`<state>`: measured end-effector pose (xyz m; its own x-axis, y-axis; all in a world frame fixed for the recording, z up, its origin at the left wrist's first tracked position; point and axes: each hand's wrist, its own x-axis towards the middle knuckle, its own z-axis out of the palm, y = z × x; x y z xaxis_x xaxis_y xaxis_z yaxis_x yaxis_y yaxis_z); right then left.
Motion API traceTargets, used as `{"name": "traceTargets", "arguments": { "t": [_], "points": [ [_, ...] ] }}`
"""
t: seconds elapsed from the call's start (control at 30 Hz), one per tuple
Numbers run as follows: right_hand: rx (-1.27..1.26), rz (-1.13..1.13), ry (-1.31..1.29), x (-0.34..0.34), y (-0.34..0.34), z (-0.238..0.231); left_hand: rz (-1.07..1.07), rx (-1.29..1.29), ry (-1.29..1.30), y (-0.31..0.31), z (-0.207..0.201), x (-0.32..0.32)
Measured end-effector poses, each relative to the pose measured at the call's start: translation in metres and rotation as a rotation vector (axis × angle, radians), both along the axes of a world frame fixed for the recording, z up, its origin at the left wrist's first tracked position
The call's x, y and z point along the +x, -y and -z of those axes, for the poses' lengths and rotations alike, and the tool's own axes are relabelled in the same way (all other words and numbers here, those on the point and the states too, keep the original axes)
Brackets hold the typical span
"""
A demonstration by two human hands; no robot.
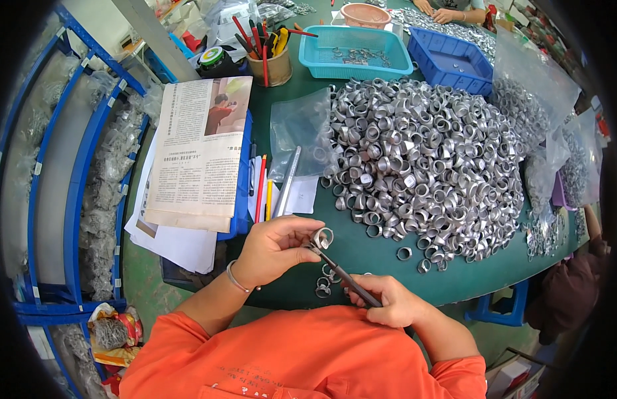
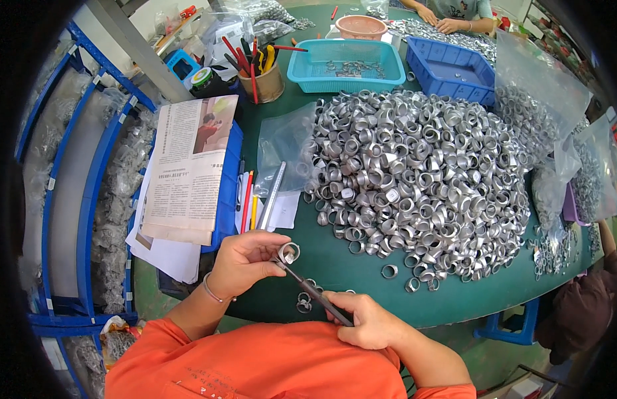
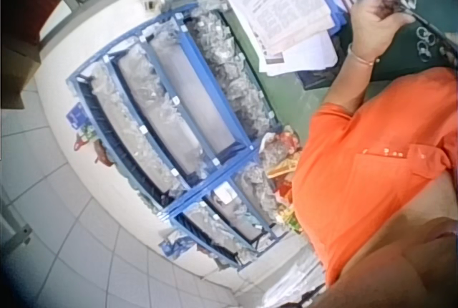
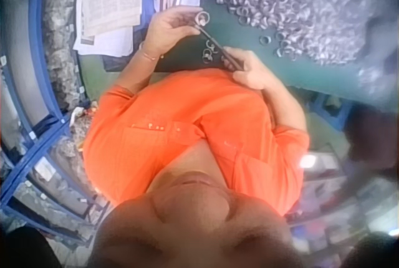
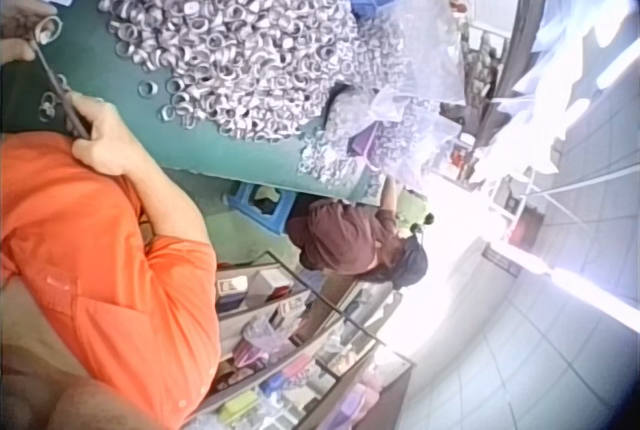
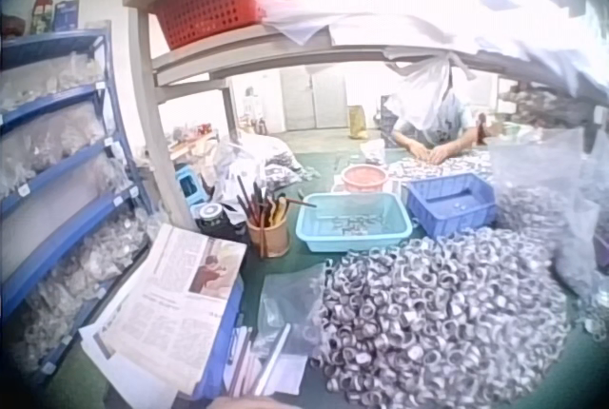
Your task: The person removes papers from a plastic container to access a phone, places the papers on the table, and then assembles small metal rings and clasps together by hand and using pliers.
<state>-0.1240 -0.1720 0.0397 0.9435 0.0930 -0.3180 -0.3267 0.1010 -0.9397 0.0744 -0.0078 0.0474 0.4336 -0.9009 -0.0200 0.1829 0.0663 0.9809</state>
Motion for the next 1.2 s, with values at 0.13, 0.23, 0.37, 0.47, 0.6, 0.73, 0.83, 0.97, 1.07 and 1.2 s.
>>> {"name": "traceTargets", "arguments": {
  "t": [0.13,0.23,0.37,0.47,0.6,0.73,0.83,0.97,1.07,1.2],
  "points": [
    [0.127,-0.039,-0.090,-0.001,0.002,-0.001,-0.010,0.013,-0.002,0.001,-0.002,-0.001],
    [0.230,-0.043,-0.129,-0.001,0.003,-0.001,-0.015,0.039,-0.077,0.002,-0.005,0.000],
    [0.314,0.009,-0.181,-0.001,0.003,-0.003,-0.133,0.023,-0.161,0.006,-0.005,-0.006],
    [0.258,0.054,-0.117,-0.002,0.001,0.000,-0.078,0.179,-0.014,0.002,-0.007,-0.012],
    [0.264,0.080,-0.092,0.002,-0.001,-0.001,-0.034,0.264,0.155,0.007,-0.014,-0.017],
    [0.256,0.101,-0.021,-0.001,-0.002,0.006,0.002,0.365,0.329,0.009,-0.016,-0.014],
    [0.217,0.098,-0.022,0.001,0.000,0.007,-0.020,0.263,0.542,0.009,-0.010,-0.015],
    [0.037,0.107,0.013,0.001,0.001,0.002,-0.104,0.201,0.607,0.015,-0.008,-0.022],
    [-0.239,0.099,0.016,0.001,-0.001,-0.009,-0.137,0.219,0.649,0.017,-0.008,-0.026],
    [-0.353,0.109,0.099,0.002,0.002,-0.004,-0.178,0.271,0.635,0.019,-0.011,-0.031]
  ]
}}
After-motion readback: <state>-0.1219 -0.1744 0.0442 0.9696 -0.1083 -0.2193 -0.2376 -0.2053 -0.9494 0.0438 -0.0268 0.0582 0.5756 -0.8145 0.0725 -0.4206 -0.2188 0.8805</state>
